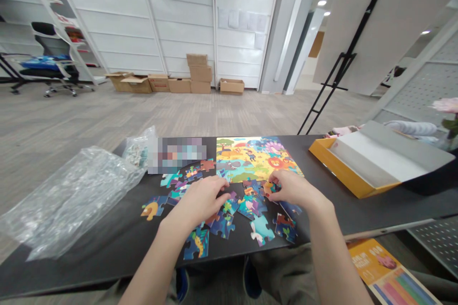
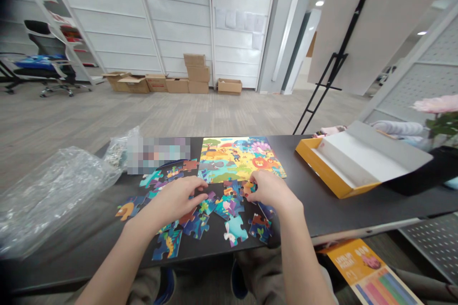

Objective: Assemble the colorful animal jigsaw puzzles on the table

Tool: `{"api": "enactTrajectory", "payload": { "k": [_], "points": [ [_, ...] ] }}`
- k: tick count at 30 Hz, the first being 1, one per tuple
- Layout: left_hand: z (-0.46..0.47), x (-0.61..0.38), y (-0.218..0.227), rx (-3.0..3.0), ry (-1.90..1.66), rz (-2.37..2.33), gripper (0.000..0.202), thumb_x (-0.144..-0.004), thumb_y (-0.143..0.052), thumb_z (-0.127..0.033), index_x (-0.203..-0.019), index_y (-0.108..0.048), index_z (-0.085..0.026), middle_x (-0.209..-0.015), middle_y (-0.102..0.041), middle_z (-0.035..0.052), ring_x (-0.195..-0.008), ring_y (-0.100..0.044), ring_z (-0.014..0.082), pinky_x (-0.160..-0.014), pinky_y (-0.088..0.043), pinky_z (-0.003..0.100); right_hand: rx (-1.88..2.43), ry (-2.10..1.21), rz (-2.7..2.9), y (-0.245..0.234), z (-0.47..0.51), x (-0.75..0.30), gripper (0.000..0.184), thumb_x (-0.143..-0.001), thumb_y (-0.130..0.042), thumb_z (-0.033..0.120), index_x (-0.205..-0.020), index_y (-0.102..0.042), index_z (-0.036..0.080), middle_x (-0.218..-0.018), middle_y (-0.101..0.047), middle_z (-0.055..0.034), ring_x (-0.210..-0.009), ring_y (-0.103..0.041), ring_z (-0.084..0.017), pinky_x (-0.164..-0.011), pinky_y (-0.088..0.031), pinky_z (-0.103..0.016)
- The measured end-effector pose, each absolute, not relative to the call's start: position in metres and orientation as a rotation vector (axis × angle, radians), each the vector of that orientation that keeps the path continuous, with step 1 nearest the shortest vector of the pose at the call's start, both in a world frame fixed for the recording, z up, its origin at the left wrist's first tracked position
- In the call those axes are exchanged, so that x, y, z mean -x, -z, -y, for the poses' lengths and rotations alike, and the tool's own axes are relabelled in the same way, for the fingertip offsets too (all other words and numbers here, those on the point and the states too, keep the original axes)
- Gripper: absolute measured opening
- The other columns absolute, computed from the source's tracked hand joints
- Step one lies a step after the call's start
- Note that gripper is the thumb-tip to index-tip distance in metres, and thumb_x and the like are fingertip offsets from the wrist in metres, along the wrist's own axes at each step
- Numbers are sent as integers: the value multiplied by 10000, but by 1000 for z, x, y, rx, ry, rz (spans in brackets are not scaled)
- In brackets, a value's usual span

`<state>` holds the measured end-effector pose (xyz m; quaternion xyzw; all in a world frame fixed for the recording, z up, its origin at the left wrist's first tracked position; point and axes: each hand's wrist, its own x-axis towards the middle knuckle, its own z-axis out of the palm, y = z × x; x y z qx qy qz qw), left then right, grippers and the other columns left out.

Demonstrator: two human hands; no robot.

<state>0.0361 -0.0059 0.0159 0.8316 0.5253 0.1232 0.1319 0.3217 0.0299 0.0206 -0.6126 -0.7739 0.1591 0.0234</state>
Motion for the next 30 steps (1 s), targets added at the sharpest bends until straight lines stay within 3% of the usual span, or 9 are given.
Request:
{"api": "enactTrajectory", "payload": {
  "k": [11, 19, 22, 27, 30],
  "points": [
    [8, -39, -19, -2444, -460, -1496, 216, -938, -622, -377, -1066, -689, -216, -1050, -741, 48, -917, -697, 222, -765, -511, 301, 1909, -385, 2382, -17, -32, -325, 177, -700, -746, 322, -817, -699, 198, -889, -749, -89, -781, -666, -240, -592, -405, -277],
    [7, -40, -17, -2428, -458, -1507, 217, -942, -605, -392, -1053, -696, -229, -1032, -739, 46, -925, -694, 220, -746, -501, 292, 1793, -654, 2315, -26, -29, -329, 124, -727, -681, 229, -832, -618, 207, -808, -720, -32, -709, -635, -178, -577, -419, -240],
    [6, -40, -16, -2417, -471, -1498, 214, -940, -605, -390, -1049, -696, -229, -1039, -738, 48, -926, -693, 217, -740, -498, 282, 1671, -807, 2299, -34, -25, -332, 91, -788, -638, 267, -787, -566, 210, -743, -680, -16, -679, -613, -164, -587, -436, -242],
    [6, -40, -15, -2408, -505, -1484, 203, -937, -604, -373, -1035, -700, -223, -1000, -738, 44, -877, -689, 215, -719, -485, 289, 1476, -998, 2187, -42, -24, -335, 215, -829, -646, 391, -786, -534, 212, -673, -599, 16, -614, -561, -141, -570, -434, -247],
    [7, -43, -17, -2370, -551, -1466, 194, -926, -611, -361, -1038, -701, -231, -938, -740, 31, -840, -682, 213, -705, -473, 289, 1348, -1027, 2076, -41, -26, -330, 269, -847, -659, 452, -825, -545, 209, -715, -624, 2, -629, -577, -142, -576, -436, -256]
  ]
}}
